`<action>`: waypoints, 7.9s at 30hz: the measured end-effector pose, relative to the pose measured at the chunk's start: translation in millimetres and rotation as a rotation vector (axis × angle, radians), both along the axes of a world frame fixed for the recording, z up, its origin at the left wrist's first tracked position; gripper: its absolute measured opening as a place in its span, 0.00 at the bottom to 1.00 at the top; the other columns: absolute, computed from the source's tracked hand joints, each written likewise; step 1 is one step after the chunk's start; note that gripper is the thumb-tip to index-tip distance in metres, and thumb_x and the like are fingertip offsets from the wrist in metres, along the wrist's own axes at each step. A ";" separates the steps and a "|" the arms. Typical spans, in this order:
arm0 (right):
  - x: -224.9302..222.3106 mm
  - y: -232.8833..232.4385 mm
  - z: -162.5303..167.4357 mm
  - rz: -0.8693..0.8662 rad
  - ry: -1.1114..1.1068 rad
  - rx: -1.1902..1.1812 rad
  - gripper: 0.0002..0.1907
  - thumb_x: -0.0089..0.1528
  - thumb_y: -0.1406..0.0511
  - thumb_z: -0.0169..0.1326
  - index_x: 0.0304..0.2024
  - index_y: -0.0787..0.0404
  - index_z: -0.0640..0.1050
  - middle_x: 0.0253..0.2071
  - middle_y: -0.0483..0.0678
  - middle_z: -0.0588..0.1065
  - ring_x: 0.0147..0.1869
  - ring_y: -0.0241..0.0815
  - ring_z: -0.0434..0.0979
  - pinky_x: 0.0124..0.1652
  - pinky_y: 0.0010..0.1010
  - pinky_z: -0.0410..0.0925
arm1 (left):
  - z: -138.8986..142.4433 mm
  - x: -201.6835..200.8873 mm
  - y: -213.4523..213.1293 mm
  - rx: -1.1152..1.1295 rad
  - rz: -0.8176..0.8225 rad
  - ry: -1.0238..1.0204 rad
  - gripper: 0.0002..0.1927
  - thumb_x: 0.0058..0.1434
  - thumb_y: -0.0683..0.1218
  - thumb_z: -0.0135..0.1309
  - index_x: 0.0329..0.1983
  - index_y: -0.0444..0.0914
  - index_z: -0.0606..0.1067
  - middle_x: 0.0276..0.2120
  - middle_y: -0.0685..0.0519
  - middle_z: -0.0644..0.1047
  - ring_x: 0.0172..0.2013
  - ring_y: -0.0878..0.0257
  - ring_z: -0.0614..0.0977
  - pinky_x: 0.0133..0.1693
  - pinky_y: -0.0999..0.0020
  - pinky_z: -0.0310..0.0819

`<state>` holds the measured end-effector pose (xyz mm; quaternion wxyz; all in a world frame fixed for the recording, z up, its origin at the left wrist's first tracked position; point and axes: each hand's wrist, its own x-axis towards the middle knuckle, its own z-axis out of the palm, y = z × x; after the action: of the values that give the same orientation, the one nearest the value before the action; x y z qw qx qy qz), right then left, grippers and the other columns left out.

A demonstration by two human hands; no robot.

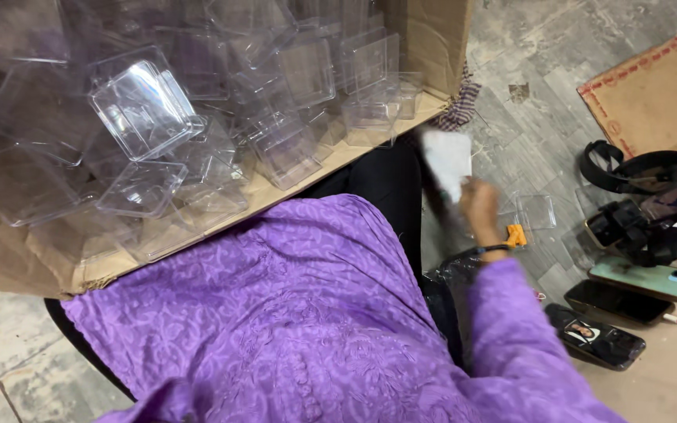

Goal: The person sits on the floor in front of a large cardboard box filled with clear plastic boxes. They place the boxes one at a time into thin plastic bags, gather and twist the bag closed, and set finished bags aside on the floor.

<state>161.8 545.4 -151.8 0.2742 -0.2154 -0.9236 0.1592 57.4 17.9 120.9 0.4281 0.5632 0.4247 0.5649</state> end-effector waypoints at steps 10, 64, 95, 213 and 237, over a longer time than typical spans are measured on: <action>19.1 -108.5 204.4 0.032 -0.237 0.066 0.04 0.57 0.68 0.59 0.32 0.64 0.82 0.29 0.61 0.76 0.34 0.63 0.79 0.34 0.48 0.71 | -76.5 -33.0 68.2 -0.455 0.203 -0.401 0.39 0.61 0.54 0.57 0.71 0.33 0.60 0.65 0.46 0.72 0.65 0.54 0.72 0.60 0.58 0.73; -193.6 -419.1 104.6 1.738 -0.039 -0.164 0.07 0.67 0.77 0.58 0.45 0.64 0.77 0.44 0.54 0.77 0.49 0.51 0.78 0.48 0.37 0.70 | -211.4 169.9 -405.9 -1.399 2.133 -0.129 0.25 0.58 0.55 0.61 0.54 0.37 0.75 0.41 0.45 0.83 0.38 0.55 0.85 0.41 0.58 0.78; -219.5 -501.7 100.2 2.082 -0.130 0.156 0.09 0.63 0.66 0.58 0.30 0.61 0.74 0.24 0.52 0.71 0.32 0.54 0.72 0.36 0.44 0.62 | -232.8 -60.7 -147.0 -1.089 2.058 0.240 0.37 0.64 0.73 0.44 0.34 0.34 0.76 0.29 0.33 0.79 0.34 0.34 0.81 0.35 0.42 0.74; -156.7 -286.7 159.1 0.968 -0.388 -2.109 0.53 0.56 0.38 0.55 0.69 0.68 0.61 0.64 0.59 0.71 0.65 0.50 0.73 0.62 0.42 0.68 | -112.6 -75.5 3.5 -0.155 1.494 0.201 0.09 0.66 0.46 0.60 0.40 0.34 0.80 0.34 0.48 0.83 0.36 0.58 0.84 0.41 0.64 0.78; -183.3 -316.1 114.6 0.951 -0.144 -1.371 0.15 0.62 0.75 0.61 0.52 0.69 0.77 0.47 0.46 0.78 0.48 0.36 0.78 0.47 0.29 0.73 | -108.5 -99.5 -6.7 0.023 1.341 -0.558 0.10 0.66 0.46 0.58 0.46 0.36 0.78 0.37 0.57 0.81 0.37 0.68 0.81 0.40 0.70 0.77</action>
<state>-21.5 229.3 -37.2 -0.0735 0.0685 -0.6297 0.7703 -42.1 11.2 12.5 0.0760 0.0210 0.5477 0.8330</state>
